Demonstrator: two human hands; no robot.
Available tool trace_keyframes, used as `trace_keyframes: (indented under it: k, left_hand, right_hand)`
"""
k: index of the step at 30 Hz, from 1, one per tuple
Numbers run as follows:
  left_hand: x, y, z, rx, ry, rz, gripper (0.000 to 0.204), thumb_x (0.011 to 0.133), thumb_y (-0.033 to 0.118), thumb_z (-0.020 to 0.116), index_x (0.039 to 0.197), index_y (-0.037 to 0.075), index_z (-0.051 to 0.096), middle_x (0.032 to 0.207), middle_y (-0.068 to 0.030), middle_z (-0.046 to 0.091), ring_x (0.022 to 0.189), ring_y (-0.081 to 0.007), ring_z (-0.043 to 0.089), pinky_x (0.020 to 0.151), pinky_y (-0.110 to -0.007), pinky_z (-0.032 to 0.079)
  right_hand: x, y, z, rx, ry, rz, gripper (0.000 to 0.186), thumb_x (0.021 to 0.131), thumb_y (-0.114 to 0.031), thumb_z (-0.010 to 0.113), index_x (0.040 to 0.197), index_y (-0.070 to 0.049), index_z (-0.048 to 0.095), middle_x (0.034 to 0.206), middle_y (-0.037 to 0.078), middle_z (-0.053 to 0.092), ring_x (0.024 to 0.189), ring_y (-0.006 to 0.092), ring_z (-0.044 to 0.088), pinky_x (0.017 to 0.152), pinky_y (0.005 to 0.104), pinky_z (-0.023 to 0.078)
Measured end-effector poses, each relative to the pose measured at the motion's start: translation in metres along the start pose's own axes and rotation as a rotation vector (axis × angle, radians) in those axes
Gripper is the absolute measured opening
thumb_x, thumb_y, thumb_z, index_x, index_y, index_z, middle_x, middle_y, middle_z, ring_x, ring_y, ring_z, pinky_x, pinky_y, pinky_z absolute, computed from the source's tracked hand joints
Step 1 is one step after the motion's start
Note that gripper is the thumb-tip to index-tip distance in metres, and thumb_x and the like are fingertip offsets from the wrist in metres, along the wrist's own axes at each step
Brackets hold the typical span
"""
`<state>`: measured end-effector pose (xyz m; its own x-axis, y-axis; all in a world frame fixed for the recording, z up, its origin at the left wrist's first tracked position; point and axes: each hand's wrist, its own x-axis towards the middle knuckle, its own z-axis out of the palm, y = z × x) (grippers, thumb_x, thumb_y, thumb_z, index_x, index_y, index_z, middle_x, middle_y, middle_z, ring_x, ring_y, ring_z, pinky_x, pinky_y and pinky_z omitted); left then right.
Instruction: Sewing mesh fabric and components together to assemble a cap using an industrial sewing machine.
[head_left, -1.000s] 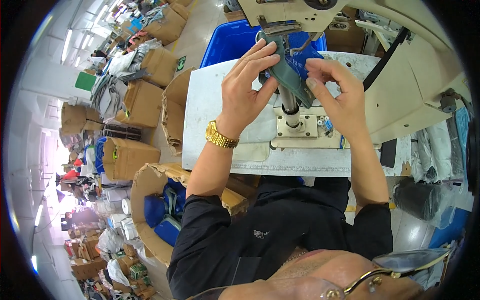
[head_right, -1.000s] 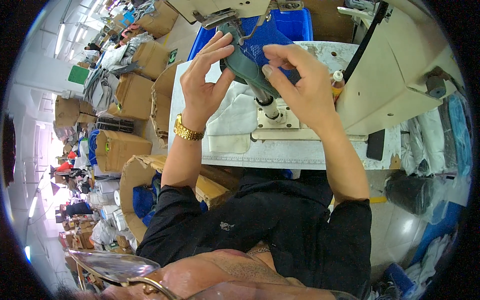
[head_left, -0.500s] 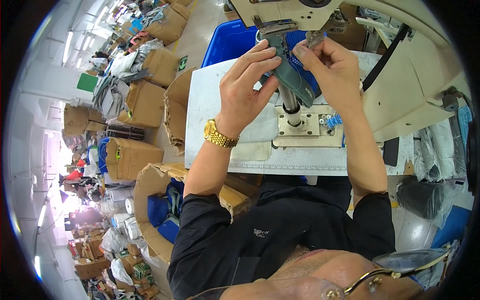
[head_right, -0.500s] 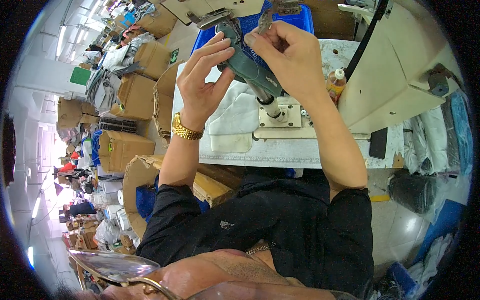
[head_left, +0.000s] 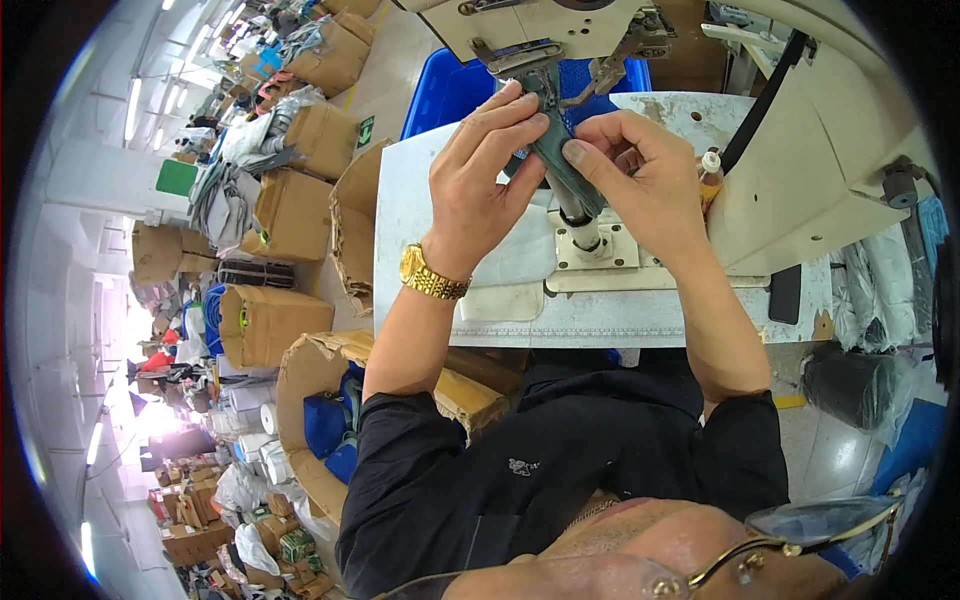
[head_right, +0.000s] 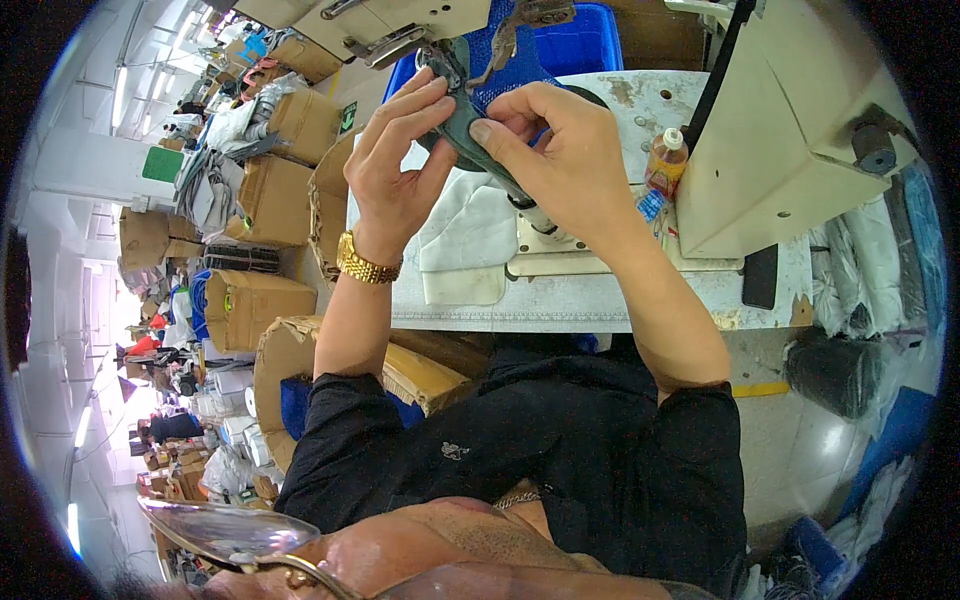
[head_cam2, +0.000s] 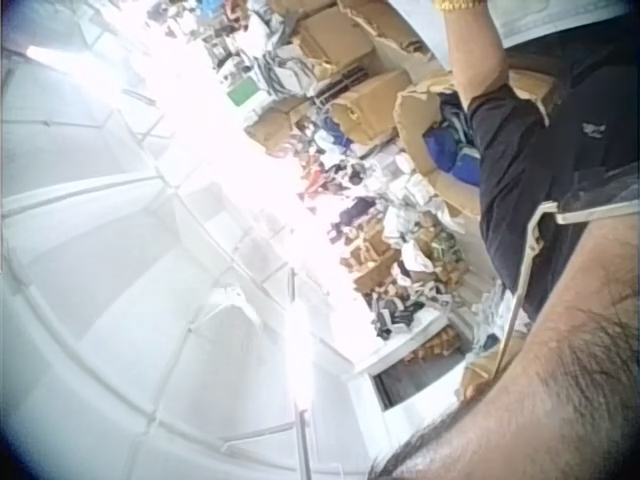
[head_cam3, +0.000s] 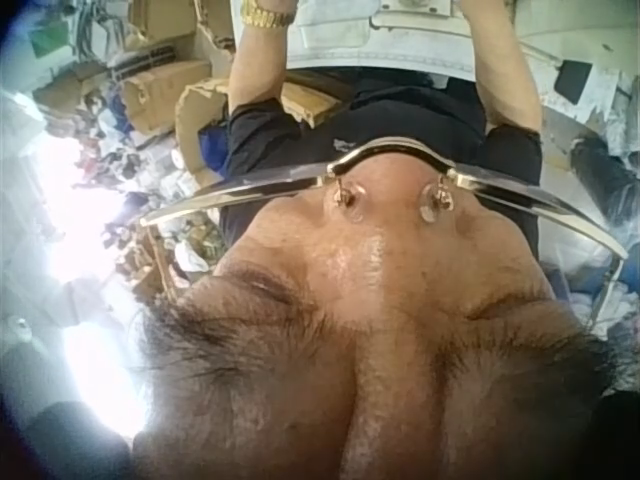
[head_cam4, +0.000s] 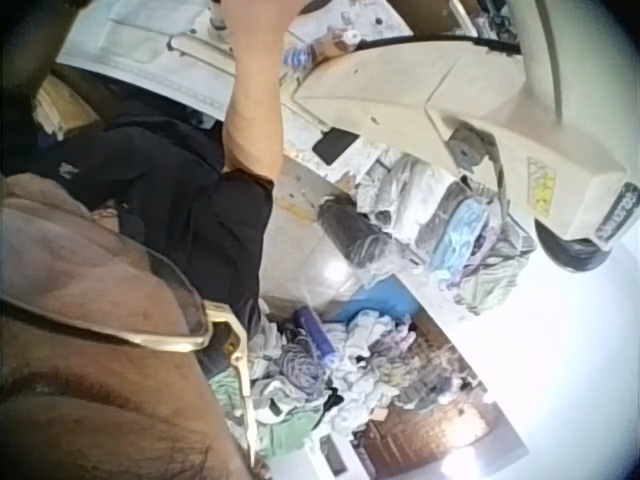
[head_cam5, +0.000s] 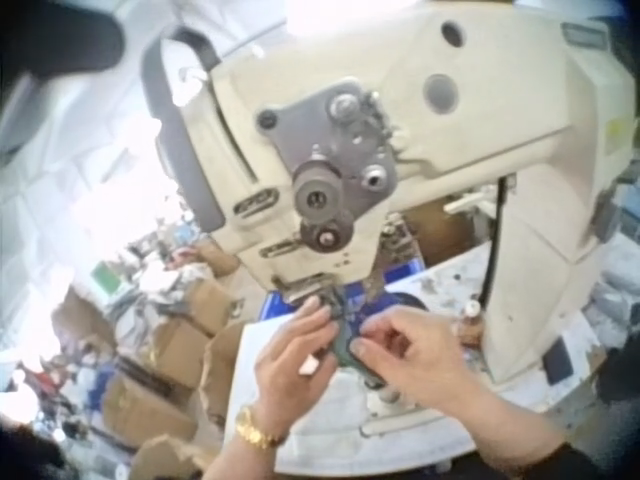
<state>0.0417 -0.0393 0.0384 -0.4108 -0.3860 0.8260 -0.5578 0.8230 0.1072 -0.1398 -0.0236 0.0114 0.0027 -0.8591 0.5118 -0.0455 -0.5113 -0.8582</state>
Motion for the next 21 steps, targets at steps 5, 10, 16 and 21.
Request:
trace_keyframes:
  k: [5,10,16,21]
  left_hand:
    - [-0.002,0.002,0.000,0.043,0.029,0.025,0.026,0.070,-0.002,0.075,0.096,0.002,0.069,0.107,-0.0113,0.068,0.108,-0.0298,0.064,0.091,-0.038,0.054]
    - [-0.007,0.000,0.004,0.080,0.077,0.105,0.024,0.070,-0.002,0.074,0.093,0.003,0.070,0.104,-0.0101,0.069,0.104,-0.0281,0.065,0.091,-0.038,0.054]
    - [-0.006,0.002,0.005,0.085,0.085,0.103,0.024,0.069,-0.003,0.074,0.092,0.003,0.070,0.102,-0.0099,0.069,0.103,-0.0280,0.066,0.091,-0.038,0.054]
    - [-0.006,0.003,0.005,0.089,0.086,0.090,0.024,0.069,-0.004,0.073,0.092,0.003,0.070,0.102,-0.0097,0.069,0.103,-0.0279,0.066,0.090,-0.037,0.055]
  right_hand:
    - [0.002,0.005,0.002,-0.006,-0.014,-0.031,0.015,0.082,-0.010,0.072,0.091,0.000,0.066,0.077,0.005,0.064,0.065,0.0102,0.055,0.057,0.0242,0.043]
    - [0.005,0.009,0.001,0.002,-0.045,-0.055,0.014,0.085,-0.012,0.069,0.088,0.000,0.063,0.074,0.005,0.060,0.063,0.0111,0.051,0.056,0.0250,0.042]
    - [0.006,0.012,-0.001,-0.002,-0.059,-0.072,0.014,0.087,-0.012,0.065,0.088,0.001,0.060,0.071,0.005,0.057,0.061,0.0105,0.050,0.055,0.0245,0.041]
    - [0.011,0.008,-0.003,0.032,-0.036,-0.089,0.013,0.088,-0.011,0.064,0.088,0.001,0.058,0.068,0.004,0.056,0.059,0.0086,0.049,0.054,0.0241,0.041]
